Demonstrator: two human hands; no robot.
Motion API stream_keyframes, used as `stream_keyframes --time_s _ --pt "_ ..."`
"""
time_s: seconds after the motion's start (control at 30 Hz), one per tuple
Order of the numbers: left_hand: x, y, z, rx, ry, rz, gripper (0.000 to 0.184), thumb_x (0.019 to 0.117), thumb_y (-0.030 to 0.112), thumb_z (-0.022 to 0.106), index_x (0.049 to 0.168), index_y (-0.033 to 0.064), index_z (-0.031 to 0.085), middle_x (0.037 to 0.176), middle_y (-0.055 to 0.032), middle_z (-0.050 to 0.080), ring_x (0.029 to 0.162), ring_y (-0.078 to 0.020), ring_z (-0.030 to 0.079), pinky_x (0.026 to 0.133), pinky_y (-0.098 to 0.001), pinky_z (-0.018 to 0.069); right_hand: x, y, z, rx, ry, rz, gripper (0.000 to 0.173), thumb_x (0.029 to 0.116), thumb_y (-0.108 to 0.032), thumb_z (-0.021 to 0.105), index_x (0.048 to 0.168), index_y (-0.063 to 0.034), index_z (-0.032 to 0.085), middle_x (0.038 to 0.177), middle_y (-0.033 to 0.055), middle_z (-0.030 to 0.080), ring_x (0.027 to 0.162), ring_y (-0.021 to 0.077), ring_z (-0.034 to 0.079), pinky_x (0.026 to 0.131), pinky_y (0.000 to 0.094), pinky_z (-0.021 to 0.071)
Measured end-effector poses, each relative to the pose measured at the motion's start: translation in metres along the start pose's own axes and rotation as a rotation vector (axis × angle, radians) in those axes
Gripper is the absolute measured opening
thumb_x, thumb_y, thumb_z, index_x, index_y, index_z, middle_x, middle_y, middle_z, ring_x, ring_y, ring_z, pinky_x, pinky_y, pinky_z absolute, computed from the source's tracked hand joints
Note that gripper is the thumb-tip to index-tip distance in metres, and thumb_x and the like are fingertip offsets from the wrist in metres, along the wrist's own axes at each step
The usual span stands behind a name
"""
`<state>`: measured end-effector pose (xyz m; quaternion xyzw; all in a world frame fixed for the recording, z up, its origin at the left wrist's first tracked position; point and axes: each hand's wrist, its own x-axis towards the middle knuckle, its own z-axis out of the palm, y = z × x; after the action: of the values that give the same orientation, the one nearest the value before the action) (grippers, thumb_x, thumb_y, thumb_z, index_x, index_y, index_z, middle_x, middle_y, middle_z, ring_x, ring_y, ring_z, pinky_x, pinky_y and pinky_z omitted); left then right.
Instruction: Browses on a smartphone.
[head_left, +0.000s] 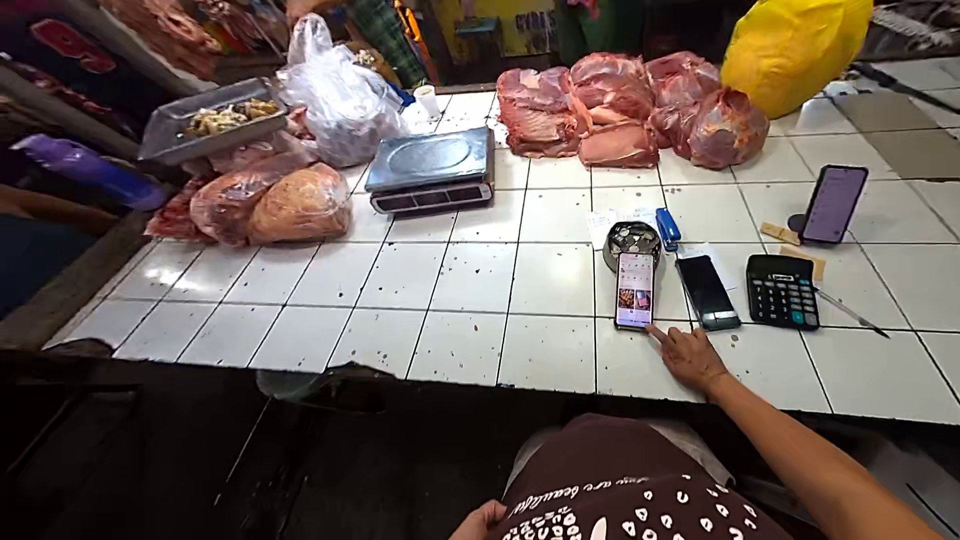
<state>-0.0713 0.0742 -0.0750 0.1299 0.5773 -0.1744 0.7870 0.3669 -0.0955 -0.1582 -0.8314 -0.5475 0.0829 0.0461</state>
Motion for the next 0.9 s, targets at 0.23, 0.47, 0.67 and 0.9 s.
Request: stream_keyframes --time_s 0.23,0.47,0.67,0.9 --pt "-0.041 -0.022 0.080 -0.180 0.157 0.039 0.036 0.1071 0.015 0.032 0.081 0.0122 0.057 0.064 -0.0023 0.066 0.054 -0.0074 0.064 0.050 -0.0224 0.0528 0.004 0.006 -0.001 0.017 -0.006 -0.096 0.056 0.0999 -0.019 0.042 0.156 -0.0199 0.047 0.100 0.0249 0.068 0.086 0.0439 0.067 0.086 0.0617 0.0464" --pt "-0.006 -0.059 0.133 -0.150 0.137 -0.058 0.032 0.1050 0.012 0.034 0.079 0.0133 0.053 0.063 -0.0024 0.062 0.054 -0.0091 0.062 0.049 -0.0241 0.0515 0.006 0.014 -0.002 0.055 -0.038 -0.133 0.057 0.1008 -0.021 0.040 0.158 -0.0223 0.044 0.104 0.0234 0.068 0.091 0.0420 0.066 0.088 0.0598 0.0450" --pt "0.024 -0.124 0.145 -0.079 0.131 0.074 0.036 0.1068 0.010 0.031 0.079 0.0155 0.053 0.060 0.0025 0.060 0.053 -0.0039 0.058 0.050 -0.0199 0.0491 0.018 0.017 -0.017 0.105 -0.221 -0.140 0.057 0.1066 -0.027 0.035 0.163 -0.0205 0.030 0.118 0.0257 0.066 0.096 0.0422 0.067 0.091 0.0577 0.0452" --pt "0.055 -0.245 0.155 0.224 0.287 0.308 0.024 0.1101 0.013 0.038 0.109 0.0049 0.061 0.084 0.0015 0.063 0.072 -0.0029 0.058 0.072 -0.0227 0.0516 0.036 0.021 -0.031 0.251 -0.282 -0.043 0.074 0.1090 -0.043 0.042 0.167 -0.0135 0.006 0.114 0.0245 0.071 0.099 0.0450 0.070 0.090 0.0606 0.0517"
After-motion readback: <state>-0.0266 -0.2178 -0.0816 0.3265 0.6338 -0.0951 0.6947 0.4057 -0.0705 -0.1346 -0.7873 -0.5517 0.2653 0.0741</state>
